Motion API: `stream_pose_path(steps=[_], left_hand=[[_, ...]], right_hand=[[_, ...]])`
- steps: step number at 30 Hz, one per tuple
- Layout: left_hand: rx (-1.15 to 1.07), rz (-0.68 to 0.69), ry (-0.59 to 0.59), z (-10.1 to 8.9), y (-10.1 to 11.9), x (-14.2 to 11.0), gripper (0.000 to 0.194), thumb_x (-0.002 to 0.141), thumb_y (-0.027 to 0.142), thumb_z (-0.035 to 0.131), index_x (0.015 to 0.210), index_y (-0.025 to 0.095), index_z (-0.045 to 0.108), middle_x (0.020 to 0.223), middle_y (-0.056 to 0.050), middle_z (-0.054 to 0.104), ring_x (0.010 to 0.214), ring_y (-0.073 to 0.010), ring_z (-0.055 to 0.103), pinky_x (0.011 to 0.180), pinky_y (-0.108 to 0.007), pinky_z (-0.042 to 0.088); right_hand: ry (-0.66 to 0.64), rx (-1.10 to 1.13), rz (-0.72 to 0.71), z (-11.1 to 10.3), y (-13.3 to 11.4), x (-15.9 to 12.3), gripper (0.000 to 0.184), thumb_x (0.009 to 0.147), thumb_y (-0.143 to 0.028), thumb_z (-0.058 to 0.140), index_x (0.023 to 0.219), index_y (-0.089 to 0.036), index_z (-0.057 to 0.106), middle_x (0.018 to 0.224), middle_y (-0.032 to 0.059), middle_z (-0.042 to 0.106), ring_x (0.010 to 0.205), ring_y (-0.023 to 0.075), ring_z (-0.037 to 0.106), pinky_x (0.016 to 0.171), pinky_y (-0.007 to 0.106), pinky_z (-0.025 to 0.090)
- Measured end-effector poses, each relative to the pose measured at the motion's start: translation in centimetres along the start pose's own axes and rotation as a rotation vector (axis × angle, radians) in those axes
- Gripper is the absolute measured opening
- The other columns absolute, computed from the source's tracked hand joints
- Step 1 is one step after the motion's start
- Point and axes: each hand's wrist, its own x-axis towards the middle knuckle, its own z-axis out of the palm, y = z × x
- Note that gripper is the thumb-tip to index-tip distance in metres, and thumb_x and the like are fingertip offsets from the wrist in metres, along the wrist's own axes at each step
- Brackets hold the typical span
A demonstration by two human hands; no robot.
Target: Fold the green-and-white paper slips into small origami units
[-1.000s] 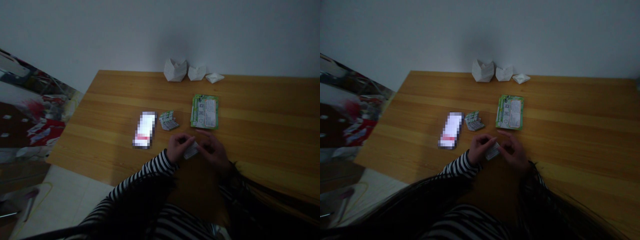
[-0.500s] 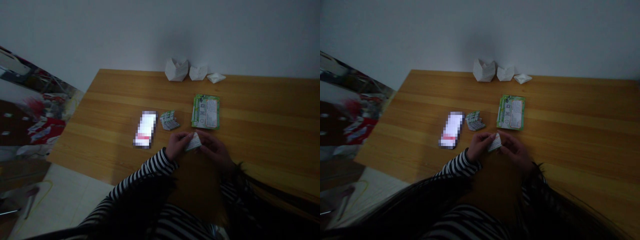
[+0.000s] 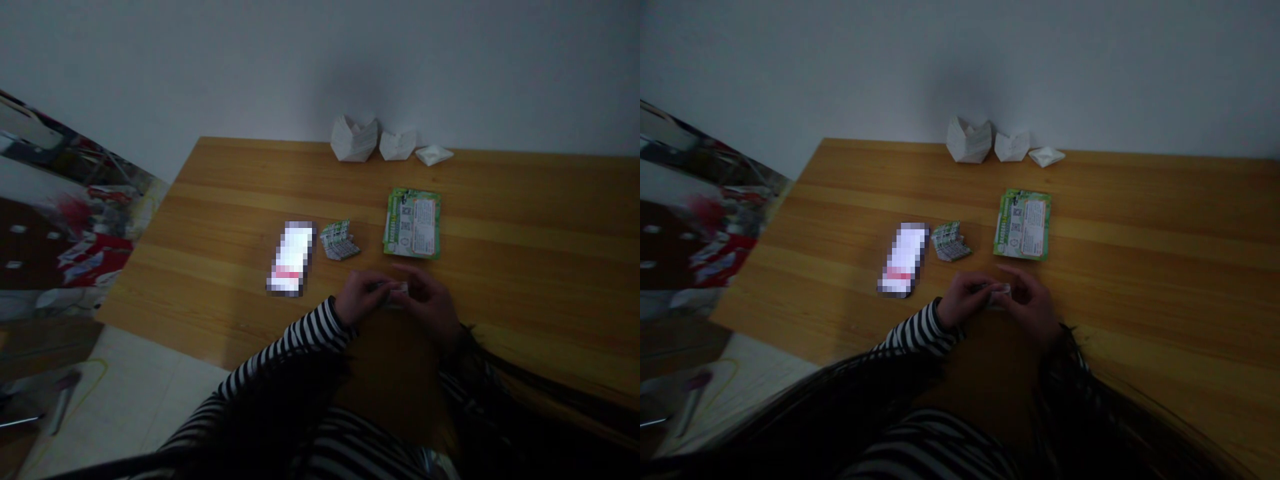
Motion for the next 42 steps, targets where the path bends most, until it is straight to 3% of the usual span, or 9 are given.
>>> stream_pose_path(steps=[5,9,14,18,22,25,27,35,42], left_hand=[[-0.026,0.04,-0.154,-0.9,-0.6,0.4,0.031,0.088,0.036,0.052,0.09,0.012,0.073,0.084,-0.009,0.074,0.076,-0.0181,0.066,0.072,-0.027,0.05],[-0.084,0.023,-0.211,-1.3,-0.6,0.7,0.027,0.089,0.034,0.053,0.094,0.013,0.069,0.088,-0.008,0.072,0.079,-0.0181,0.064,0.075,-0.029,0.049],[-0.301,-0.047,-0.239,-1.2,-0.6,0.6,0.028,0.084,0.038,0.059,0.1,0.017,0.051,0.073,0.0,0.059,0.065,-0.0122,0.056,0.059,-0.022,0.043],[-0.226,-0.034,-0.213,-1.2,-0.1,0.5,0.03,0.088,0.048,0.048,0.086,0.018,0.049,0.07,0.002,0.048,0.063,-0.0112,0.047,0.059,-0.023,0.04],[-0.092,0.026,-0.201,-1.2,0.7,0.3,0.041,0.089,0.055,0.04,0.086,0.016,0.055,0.074,0.0,0.051,0.068,-0.0136,0.048,0.063,-0.025,0.041],[0.02,0.049,-0.138,-1.1,0.9,0.3,0.035,0.081,0.05,0.059,0.085,0.016,0.059,0.075,0.0,0.054,0.069,-0.014,0.049,0.062,-0.024,0.04],[0.04,0.067,-0.102,-0.9,0.7,0.4,0.028,0.083,0.043,0.059,0.081,0.015,0.061,0.075,-0.001,0.056,0.071,-0.0142,0.051,0.065,-0.025,0.041],[-0.147,0.066,0.081,-0.3,0.3,0.4,0.024,0.084,0.034,0.06,0.071,0.014,0.06,0.086,-0.007,0.065,0.078,-0.0153,0.059,0.071,-0.029,0.047],[-0.348,-0.002,0.27,0.6,0.4,0.5,0.026,0.076,0.034,0.07,0.067,0.014,0.058,0.081,-0.006,0.066,0.076,-0.0147,0.061,0.072,-0.029,0.049]], right_hand=[[0.056,-0.16,0.06,-0.2,0.1,-0.2,0.036,0.07,-0.037,0.075,0.101,-0.019,0.071,0.053,-0.0046,0.059,0.043,0.0104,0.051,0.042,0.022,0.042],[0.098,-0.218,-0.071,-0.9,-0.1,-0.3,0.035,0.069,-0.03,0.076,0.102,-0.023,0.072,0.06,-0.004,0.065,0.053,0.0124,0.059,0.051,0.022,0.048],[-0.031,-0.234,-0.139,-1.7,-0.2,-0.4,0.015,0.073,-0.032,0.074,0.087,-0.025,0.075,0.081,0.0014,0.076,0.07,0.0187,0.07,0.067,0.029,0.056],[0.011,-0.297,-0.178,-1.8,0.0,-0.5,0.015,0.074,-0.036,0.072,0.08,-0.024,0.077,0.077,0.0034,0.076,0.066,0.0217,0.071,0.063,0.033,0.058],[0.106,-0.345,-0.196,-1.7,0.2,-0.5,0.013,0.071,-0.037,0.074,0.071,-0.024,0.076,0.068,0.0012,0.075,0.057,0.0199,0.069,0.054,0.03,0.057],[0.197,-0.341,-0.19,-1.6,0.2,-0.6,0.015,0.072,-0.038,0.073,0.069,-0.024,0.075,0.064,0.0009,0.074,0.055,0.0196,0.068,0.052,0.03,0.057],[0.225,-0.326,-0.182,-1.5,0.0,-0.5,0.016,0.072,-0.038,0.072,0.068,-0.023,0.075,0.064,0.0013,0.074,0.055,0.0199,0.069,0.053,0.03,0.058],[0.182,-0.128,-0.01,-1.2,-0.4,-0.1,0.016,0.067,-0.035,0.077,0.075,-0.021,0.075,0.071,0.0026,0.076,0.064,0.0203,0.071,0.061,0.031,0.06],[0.368,-0.019,0.015,-0.3,0.0,-0.3,0.017,0.065,-0.034,0.079,0.073,-0.019,0.075,0.071,0.0045,0.076,0.064,0.0217,0.071,0.061,0.033,0.059]])
